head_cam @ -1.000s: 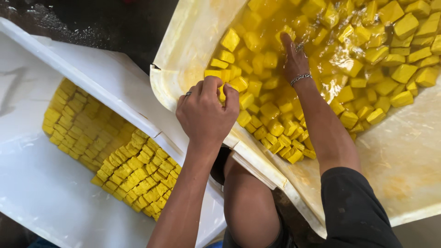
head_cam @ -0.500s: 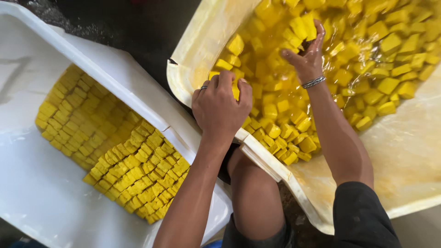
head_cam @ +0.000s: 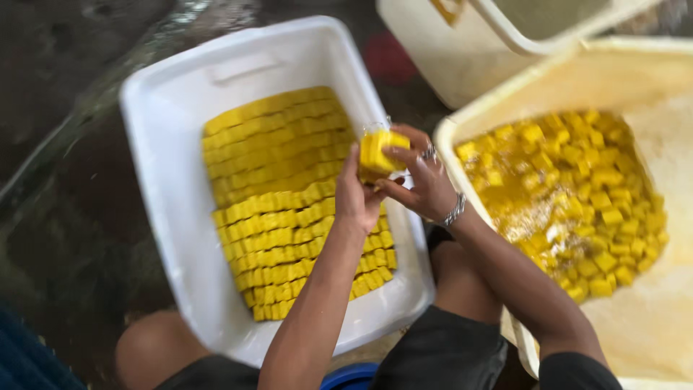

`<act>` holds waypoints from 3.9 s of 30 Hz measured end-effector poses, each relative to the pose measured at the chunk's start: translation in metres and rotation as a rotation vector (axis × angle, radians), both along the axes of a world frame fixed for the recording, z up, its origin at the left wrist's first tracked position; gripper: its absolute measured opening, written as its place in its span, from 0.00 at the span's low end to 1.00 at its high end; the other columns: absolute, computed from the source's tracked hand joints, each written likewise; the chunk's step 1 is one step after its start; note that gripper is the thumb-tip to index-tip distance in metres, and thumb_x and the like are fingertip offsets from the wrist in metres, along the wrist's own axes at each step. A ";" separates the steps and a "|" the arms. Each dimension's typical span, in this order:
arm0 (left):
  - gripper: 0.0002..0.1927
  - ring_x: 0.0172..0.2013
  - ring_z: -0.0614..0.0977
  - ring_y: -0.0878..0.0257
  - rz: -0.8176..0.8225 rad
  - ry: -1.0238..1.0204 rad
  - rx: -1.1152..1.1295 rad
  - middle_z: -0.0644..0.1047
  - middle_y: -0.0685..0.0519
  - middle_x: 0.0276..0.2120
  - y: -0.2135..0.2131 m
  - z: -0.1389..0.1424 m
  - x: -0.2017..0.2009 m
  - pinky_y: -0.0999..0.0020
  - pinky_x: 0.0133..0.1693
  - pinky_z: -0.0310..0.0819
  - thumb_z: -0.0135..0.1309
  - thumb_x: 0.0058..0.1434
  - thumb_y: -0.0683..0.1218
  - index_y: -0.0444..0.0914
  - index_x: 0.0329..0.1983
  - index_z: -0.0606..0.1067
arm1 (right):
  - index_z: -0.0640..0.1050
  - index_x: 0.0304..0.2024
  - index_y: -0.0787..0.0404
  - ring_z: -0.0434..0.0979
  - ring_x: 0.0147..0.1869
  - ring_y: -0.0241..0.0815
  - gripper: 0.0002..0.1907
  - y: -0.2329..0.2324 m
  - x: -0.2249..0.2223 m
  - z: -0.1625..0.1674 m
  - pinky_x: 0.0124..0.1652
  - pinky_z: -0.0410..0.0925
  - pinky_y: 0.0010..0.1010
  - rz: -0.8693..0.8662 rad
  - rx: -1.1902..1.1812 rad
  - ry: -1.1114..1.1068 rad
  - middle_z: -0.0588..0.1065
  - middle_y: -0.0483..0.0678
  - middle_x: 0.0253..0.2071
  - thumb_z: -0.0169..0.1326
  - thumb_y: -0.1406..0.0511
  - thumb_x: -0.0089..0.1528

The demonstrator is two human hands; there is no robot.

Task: The person sits on the floor between two large plastic bins of yellow tofu blocks. They pick blocks one at a time from a bin of water and arrange them in tight rows in a second bin, occasionally turning or repositioning blocks to fit them neatly.

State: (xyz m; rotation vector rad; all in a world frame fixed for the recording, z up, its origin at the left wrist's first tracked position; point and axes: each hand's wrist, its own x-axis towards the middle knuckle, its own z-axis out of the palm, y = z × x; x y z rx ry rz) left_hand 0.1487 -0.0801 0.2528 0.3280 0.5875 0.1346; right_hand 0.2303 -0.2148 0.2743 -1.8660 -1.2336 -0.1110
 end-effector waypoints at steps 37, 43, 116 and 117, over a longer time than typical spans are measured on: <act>0.24 0.56 0.76 0.59 0.197 -0.015 -0.198 0.73 0.49 0.58 0.004 -0.061 -0.142 0.57 0.54 0.75 0.44 0.73 0.56 0.38 0.65 0.71 | 0.66 0.56 0.59 0.78 0.58 0.62 0.34 0.025 -0.116 -0.050 0.52 0.74 0.46 0.031 -0.178 0.050 0.73 0.64 0.56 0.71 0.66 0.53; 0.27 0.53 0.76 0.58 0.137 -0.026 -0.160 0.73 0.51 0.56 0.015 -0.062 -0.124 0.54 0.50 0.78 0.44 0.70 0.58 0.42 0.68 0.67 | 0.62 0.61 0.60 0.76 0.56 0.68 0.44 0.032 -0.103 -0.072 0.50 0.72 0.52 -0.056 -0.380 0.077 0.72 0.68 0.56 0.75 0.61 0.50; 0.25 0.62 0.65 0.37 -0.840 0.130 2.600 0.57 0.39 0.69 -0.122 -0.052 0.134 0.42 0.49 0.69 0.61 0.63 0.53 0.37 0.59 0.76 | 0.73 0.57 0.64 0.80 0.54 0.55 0.26 -0.516 0.073 -0.280 0.54 0.70 0.52 -0.956 -1.324 0.379 0.78 0.56 0.50 0.59 0.59 0.59; 0.23 0.62 0.64 0.36 -0.850 0.134 2.623 0.57 0.39 0.69 -0.123 -0.052 0.134 0.42 0.49 0.69 0.61 0.62 0.53 0.38 0.57 0.77 | 0.74 0.53 0.61 0.79 0.51 0.58 0.25 -0.520 0.075 -0.271 0.50 0.71 0.53 -0.991 -1.165 0.427 0.77 0.58 0.48 0.61 0.58 0.58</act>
